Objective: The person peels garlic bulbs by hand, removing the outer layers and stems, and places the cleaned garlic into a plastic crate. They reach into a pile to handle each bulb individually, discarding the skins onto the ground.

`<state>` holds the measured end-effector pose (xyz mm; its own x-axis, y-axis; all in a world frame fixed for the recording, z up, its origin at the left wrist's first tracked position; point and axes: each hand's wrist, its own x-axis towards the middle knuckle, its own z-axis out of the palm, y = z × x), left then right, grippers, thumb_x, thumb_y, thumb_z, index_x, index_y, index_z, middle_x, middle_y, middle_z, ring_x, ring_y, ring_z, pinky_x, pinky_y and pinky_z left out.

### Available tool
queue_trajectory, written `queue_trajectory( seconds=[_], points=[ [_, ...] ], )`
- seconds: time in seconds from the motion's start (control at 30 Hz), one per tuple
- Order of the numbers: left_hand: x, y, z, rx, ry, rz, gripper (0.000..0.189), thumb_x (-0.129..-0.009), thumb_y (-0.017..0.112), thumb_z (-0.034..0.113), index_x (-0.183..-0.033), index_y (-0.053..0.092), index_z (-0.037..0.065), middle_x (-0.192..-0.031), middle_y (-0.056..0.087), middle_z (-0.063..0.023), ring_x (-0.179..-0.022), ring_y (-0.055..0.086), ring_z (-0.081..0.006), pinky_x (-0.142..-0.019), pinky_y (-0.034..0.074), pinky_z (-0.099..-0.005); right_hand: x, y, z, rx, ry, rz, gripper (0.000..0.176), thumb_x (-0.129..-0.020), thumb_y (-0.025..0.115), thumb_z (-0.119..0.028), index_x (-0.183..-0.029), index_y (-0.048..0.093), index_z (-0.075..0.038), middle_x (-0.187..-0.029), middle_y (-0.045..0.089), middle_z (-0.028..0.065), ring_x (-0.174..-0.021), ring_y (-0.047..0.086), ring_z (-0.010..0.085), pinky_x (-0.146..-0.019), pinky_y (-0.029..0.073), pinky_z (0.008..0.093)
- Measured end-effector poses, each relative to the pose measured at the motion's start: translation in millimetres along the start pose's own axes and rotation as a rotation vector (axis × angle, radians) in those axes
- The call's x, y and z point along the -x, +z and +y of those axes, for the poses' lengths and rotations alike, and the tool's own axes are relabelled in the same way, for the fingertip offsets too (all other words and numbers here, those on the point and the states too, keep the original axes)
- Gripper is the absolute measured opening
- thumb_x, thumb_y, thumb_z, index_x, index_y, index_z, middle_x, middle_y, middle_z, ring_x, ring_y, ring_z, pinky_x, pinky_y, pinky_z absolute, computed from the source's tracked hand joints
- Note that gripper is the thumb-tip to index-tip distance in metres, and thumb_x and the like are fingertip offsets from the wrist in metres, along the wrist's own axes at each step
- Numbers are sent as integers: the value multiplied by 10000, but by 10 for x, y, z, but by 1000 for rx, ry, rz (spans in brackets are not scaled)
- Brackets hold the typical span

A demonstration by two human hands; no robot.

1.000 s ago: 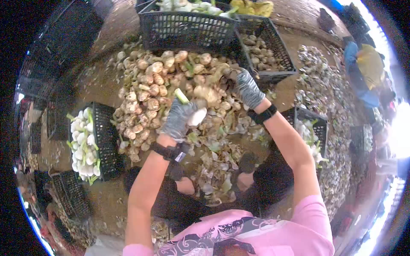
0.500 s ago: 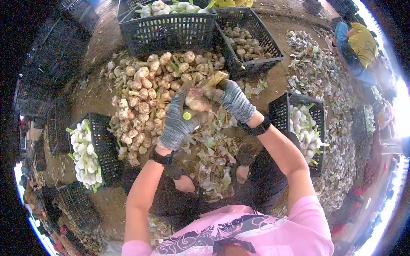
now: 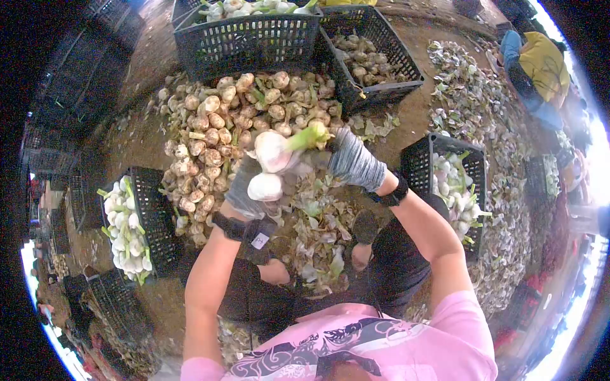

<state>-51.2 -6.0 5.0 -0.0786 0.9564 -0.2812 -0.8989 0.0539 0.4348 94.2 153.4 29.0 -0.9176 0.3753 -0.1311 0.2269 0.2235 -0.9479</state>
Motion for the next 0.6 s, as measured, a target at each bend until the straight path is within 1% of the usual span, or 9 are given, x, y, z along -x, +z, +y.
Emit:
queue_trajectory(
  seconds=[0.03, 0.07, 0.1, 0.17, 0.2, 0.23, 0.33, 0.43, 0.6],
  points=[
    [34, 20, -42, 23, -46, 42, 534, -831, 492, 538, -1051, 541, 55, -891, 628, -95, -666, 637, -173, -502, 547, -280, 3, 5, 52, -2, 1, -4, 309, -760, 671, -162, -1013, 579, -11, -853, 637, 26, -728, 558, 88, -668, 466, 273],
    [-31, 103, -174, -346, 258, 227, 573, -848, 425, 570, -1076, 527, 55, -840, 636, -95, -600, 635, -179, -446, 529, -265, 5, 14, 118, -23, -42, 13, 292, -766, 664, -156, -1010, 582, -18, -862, 632, 26, -730, 563, 91, -655, 467, 265],
    [-55, 104, -135, -348, 254, 229, 573, -848, 425, 570, -1076, 527, 55, -840, 636, -95, -600, 635, -179, -446, 529, -265, 3, 24, 123, -45, -85, 34, 276, -771, 657, -150, -1007, 585, -25, -870, 627, 25, -732, 568, 95, -643, 468, 256],
    [-127, 86, 16, 68, -95, 68, 604, -839, 414, 596, -1129, 497, 73, -860, 629, -94, -570, 625, -196, -423, 513, -262, 2, -9, 76, -235, 65, -52, 296, -786, 631, -143, -1043, 563, -14, -914, 614, 48, -748, 574, 106, -635, 474, 242],
    [-72, 62, 28, -176, 20, 116, 581, -821, 494, 566, -1137, 488, 79, -913, 610, -72, -661, 617, -163, -490, 512, -249, -7, 30, 83, -427, 89, 8, 325, -791, 613, -141, -1075, 540, -3, -937, 607, 56, -758, 575, 104, -641, 480, 241],
    [-76, 45, 3, -177, 20, 116, 581, -821, 494, 566, -1137, 488, 79, -913, 610, -72, -661, 617, -163, -490, 512, -249, -15, 52, 68, -616, 113, 65, 354, -795, 594, -140, -1107, 518, 7, -961, 601, 64, -768, 575, 102, -647, 487, 239],
    [-71, 204, -100, -696, 427, 219, 519, -748, 697, 391, -1101, 515, 57, -921, 589, -21, -775, 562, -81, -627, 480, -220, 34, 81, 35, -510, 78, 84, 390, -812, 558, -136, -1161, 477, 19, -976, 592, 47, -813, 569, 92, -694, 488, 233],
    [-16, 245, -43, -654, 277, 194, 529, -735, 713, 360, -1117, 508, 56, -923, 589, -21, -763, 567, -87, -629, 478, -216, 105, 146, -2, -353, -125, 111, 384, -806, 553, -127, -1158, 494, 15, -979, 587, 27, -845, 547, 82, -740, 469, 232],
    [63, 270, -7, -515, 85, 143, 575, -727, 705, 408, -1130, 504, 50, -916, 589, -24, -738, 565, -78, -608, 469, -198, 18, 136, 189, -880, 133, 56, 276, -835, 493, -115, -1076, 556, 2, -974, 607, 37, -851, 564, 85, -743, 479, 251]
  ],
)
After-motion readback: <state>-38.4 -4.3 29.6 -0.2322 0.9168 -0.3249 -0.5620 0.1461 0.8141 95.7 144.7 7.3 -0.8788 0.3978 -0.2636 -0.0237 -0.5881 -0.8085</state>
